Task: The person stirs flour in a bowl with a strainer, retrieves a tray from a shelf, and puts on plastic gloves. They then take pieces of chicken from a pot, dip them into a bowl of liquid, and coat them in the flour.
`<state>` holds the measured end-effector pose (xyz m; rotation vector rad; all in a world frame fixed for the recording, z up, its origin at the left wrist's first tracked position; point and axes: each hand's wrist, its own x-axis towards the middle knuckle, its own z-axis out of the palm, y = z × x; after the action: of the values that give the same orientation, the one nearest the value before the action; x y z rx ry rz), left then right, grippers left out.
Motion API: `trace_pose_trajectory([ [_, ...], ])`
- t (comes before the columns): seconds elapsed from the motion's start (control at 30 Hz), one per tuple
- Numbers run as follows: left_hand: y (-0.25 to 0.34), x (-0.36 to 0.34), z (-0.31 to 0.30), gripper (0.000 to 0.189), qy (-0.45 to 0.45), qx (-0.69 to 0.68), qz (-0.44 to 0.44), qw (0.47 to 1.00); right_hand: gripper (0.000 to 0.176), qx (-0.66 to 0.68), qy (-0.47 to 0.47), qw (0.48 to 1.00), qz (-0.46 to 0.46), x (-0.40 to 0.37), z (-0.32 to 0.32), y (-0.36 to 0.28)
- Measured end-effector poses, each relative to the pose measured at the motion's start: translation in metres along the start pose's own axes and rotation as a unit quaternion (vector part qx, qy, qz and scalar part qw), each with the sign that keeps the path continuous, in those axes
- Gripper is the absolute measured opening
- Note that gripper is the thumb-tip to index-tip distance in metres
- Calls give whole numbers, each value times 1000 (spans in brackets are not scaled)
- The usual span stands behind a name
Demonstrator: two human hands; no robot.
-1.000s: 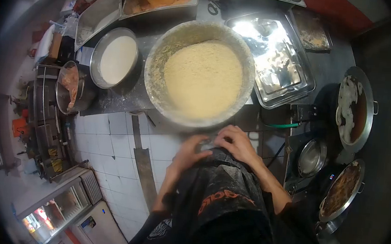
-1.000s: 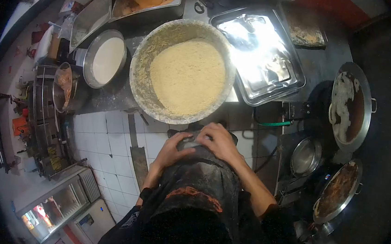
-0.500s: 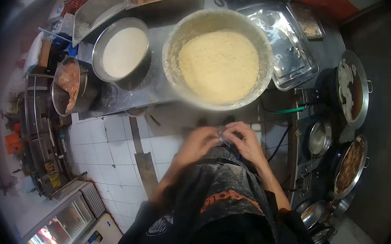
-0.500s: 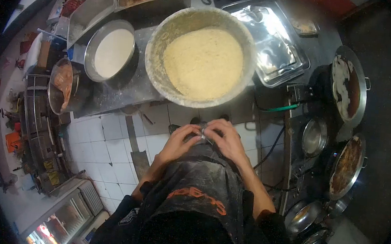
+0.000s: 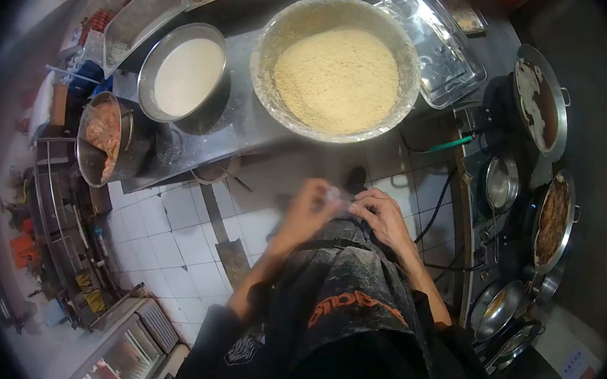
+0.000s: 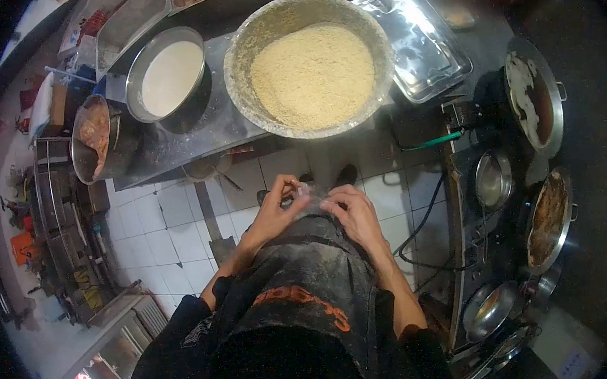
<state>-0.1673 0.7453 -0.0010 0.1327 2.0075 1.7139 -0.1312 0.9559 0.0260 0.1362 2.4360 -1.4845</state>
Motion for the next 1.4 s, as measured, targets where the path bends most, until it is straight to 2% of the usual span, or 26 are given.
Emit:
trace_pose_trajectory([
  [0.03, -3, 1, 1, 33, -5, 41, 41, 998, 20, 0, 5, 1000, 0, -3, -1, -2],
  [0.07, -3, 2, 1, 33, -8, 41, 45, 998, 18, 56, 22, 998, -7, -5, -4, -4],
  [0.13, -3, 2, -3, 42, -120, 183, 88, 972, 17, 111, 40, 993, -16, -8, -13, -11],
  [0.2, -10, 2, -3, 44, -155, 231, 62, 959, 12, 269, 157, 950, 22, -12, -26, -22],
  [0.23, -13, 4, -3, 47, -185, 278, 40, 942, 10, 267, 212, 939, 39, -11, -33, -17],
  [0.27, -7, 4, -2, 47, -191, 280, 43, 940, 12, 330, 226, 916, 38, -11, -40, -13],
  [0.3, 0, 3, -2, 50, -199, 235, 40, 951, 14, 391, 240, 888, 35, -11, -45, -10],
  [0.37, 10, 3, 2, 54, -214, 193, 40, 957, 17, 405, 243, 881, 38, -13, -53, -8],
  [0.43, 17, 2, 9, 59, -183, 10, 60, 981, 20, 420, 246, 873, 43, -19, -54, -11],
  [0.5, 22, 7, 11, 57, -217, -20, 27, 976, 27, 479, 225, 848, 39, -24, -51, -26],
  [0.53, 14, 13, 15, 50, -225, -77, -61, 969, 27, 479, 229, 846, 39, -29, -52, -30],
  [0.57, 16, 18, 20, 43, -231, -132, -149, 953, 33, 497, 189, 846, 49, -34, -52, -34],
  [0.6, 18, 21, 27, 28, -225, -245, -146, 932, 39, 513, 148, 843, 60, -38, -51, -35],
  [0.63, 20, 23, 31, 28, -228, -242, -146, 932, 39, 515, 152, 842, 58, -44, -50, -28],
  [0.7, 27, 26, 38, 19, -160, -233, -127, 951, 51, 486, 100, 865, 70, -51, -54, -18],
  [0.73, 31, 27, 41, 14, -114, -231, -117, 959, 57, 483, 130, 861, 94, -57, -53, -16],
  [0.77, 31, 27, 40, 14, -119, -229, -118, 959, 57, 484, 135, 860, 93, -60, -51, -16],
  [0.83, 30, 27, 35, 11, -59, -254, -137, 956, 61, 338, 158, 925, 76, -67, -44, -15],
  [0.87, 31, 26, 34, 16, -46, -310, -142, 939, 58, 279, 183, 934, 125, -68, -43, -26],
  [0.9, 28, 27, 32, 16, -51, -307, -143, 939, 58, 281, 188, 933, 126, -69, -40, -21],
  [0.97, 21, 27, 28, 18, -17, -361, -143, 921, 49, 378, 154, 898, 164, -68, -34, -5],
  [1.0, 20, 28, 27, 22, -3, -341, -159, 927, 36, 402, 193, 881, 158, -66, -28, -6],
  [1.13, 14, 28, 25, 23, -9, -399, -142, 906, 25, 389, 213, 875, 193, -69, -21, 2],
  [1.23, 28, 28, 24, 22, 16, -433, -120, 893, 22, 428, 251, 849, 183, -66, -15, 0],
  [1.37, 16, 28, 19, 21, 29, -442, -105, 890, 22, 450, 236, 848, 150, -62, -9, 1],
  [1.4, 18, 26, 19, 21, 28, -442, -106, 890, 23, 482, 250, 829, 133, -61, -7, -4],
])
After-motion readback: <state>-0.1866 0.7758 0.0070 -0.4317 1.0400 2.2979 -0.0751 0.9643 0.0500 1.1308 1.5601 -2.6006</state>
